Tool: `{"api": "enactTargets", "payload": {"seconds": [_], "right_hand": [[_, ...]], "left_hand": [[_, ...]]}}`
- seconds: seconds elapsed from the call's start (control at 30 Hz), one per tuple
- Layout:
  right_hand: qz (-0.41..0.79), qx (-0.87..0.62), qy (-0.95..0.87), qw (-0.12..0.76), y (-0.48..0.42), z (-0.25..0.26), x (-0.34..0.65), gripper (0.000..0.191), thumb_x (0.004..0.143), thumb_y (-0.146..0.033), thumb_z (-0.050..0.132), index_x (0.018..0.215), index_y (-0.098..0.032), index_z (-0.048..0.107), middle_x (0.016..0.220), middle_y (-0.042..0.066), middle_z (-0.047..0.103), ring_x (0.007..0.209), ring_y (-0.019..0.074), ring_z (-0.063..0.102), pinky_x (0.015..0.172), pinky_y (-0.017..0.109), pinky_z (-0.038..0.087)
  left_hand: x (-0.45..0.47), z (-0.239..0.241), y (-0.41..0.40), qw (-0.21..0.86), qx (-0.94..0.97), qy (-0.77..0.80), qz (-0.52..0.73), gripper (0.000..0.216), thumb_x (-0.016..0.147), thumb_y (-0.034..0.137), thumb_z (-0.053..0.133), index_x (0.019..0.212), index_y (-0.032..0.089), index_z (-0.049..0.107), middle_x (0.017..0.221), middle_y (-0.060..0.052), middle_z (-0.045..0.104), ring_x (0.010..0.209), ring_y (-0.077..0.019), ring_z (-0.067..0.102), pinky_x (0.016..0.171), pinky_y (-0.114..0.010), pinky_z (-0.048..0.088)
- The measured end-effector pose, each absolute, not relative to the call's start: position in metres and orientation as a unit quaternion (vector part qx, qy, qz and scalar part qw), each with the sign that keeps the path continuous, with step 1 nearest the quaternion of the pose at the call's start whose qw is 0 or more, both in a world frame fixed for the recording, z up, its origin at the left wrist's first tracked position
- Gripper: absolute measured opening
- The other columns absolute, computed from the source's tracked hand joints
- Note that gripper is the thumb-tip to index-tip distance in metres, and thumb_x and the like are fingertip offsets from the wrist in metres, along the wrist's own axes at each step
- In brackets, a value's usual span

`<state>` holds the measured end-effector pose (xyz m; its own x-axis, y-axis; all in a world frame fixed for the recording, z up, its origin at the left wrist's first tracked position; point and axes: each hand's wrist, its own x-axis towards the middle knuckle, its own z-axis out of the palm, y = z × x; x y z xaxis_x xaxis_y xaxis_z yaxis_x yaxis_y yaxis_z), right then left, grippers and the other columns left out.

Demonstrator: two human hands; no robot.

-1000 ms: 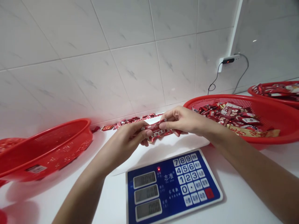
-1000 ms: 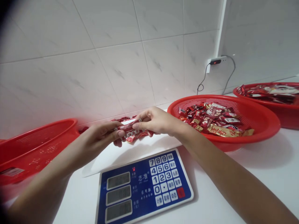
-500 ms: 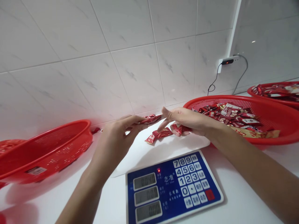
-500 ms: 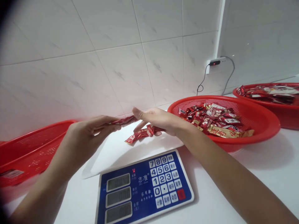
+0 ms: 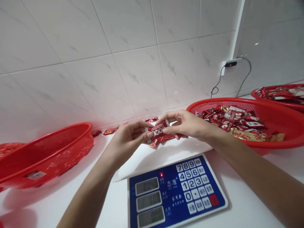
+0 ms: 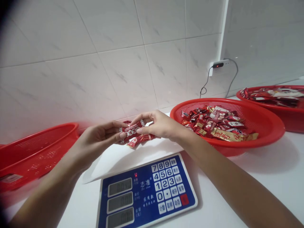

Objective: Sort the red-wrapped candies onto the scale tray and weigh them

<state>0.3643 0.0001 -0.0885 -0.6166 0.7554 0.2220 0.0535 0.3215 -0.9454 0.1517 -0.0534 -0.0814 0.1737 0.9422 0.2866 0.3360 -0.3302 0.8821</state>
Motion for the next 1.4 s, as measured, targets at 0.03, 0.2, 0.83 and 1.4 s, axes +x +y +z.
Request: {"api": "enactTargets", "payload": {"seconds": [0.03, 0.2, 0.83, 1.4], "right_hand": [[0.515, -0.272, -0.739, 0.338, 0.001, -0.089, 0.365, 0.023, 0.084, -0.017, 0.074, 0.107, -0.016, 0.074, 0.078, -0.001, 0.064, 0.049, 0.0039, 0.048, 0.041, 0.018, 0.033], [0.495, -0.326, -0.736, 0.327, 0.004, -0.088, 0.362, 0.024, 0.09, -0.012, 0.066, 0.113, -0.016, 0.072, 0.079, 0.0, 0.063, 0.047, 0.0039, 0.045, 0.038, 0.018, 0.029], [0.633, -0.248, -0.652, 0.335, -0.022, -0.084, 0.353, 0.097, 0.083, -0.008, 0.074, 0.162, -0.012, 0.018, 0.125, 0.015, 0.066, 0.079, 0.0149, 0.069, 0.079, 0.029, 0.056], [0.551, -0.301, -0.708, 0.322, -0.006, -0.089, 0.353, 0.008, 0.09, -0.019, 0.074, 0.092, -0.011, 0.073, 0.075, 0.005, 0.075, 0.063, 0.011, 0.069, 0.062, 0.023, 0.056]], "left_hand": [[0.152, -0.082, -0.053, 0.341, 0.686, 0.467, 0.441, 0.032, 0.075, 0.039, 0.083, 0.096, 0.017, 0.072, 0.081, -0.007, 0.078, 0.077, -0.0201, 0.075, 0.066, -0.026, 0.06], [0.148, -0.086, -0.047, 0.293, 0.694, 0.502, 0.425, 0.029, 0.077, 0.036, 0.075, 0.098, 0.017, 0.072, 0.082, -0.007, 0.078, 0.08, -0.0223, 0.074, 0.071, -0.031, 0.06], [0.164, -0.077, -0.07, 0.042, 0.823, 0.447, 0.347, 0.024, 0.092, 0.032, 0.063, 0.113, 0.029, 0.075, 0.116, -0.004, 0.075, 0.1, -0.0222, 0.072, 0.078, -0.031, 0.057], [0.152, -0.076, -0.065, 0.098, 0.776, 0.499, 0.373, 0.018, 0.082, 0.028, 0.071, 0.098, 0.024, 0.078, 0.096, -0.003, 0.079, 0.087, -0.0208, 0.075, 0.079, -0.034, 0.059]]}}
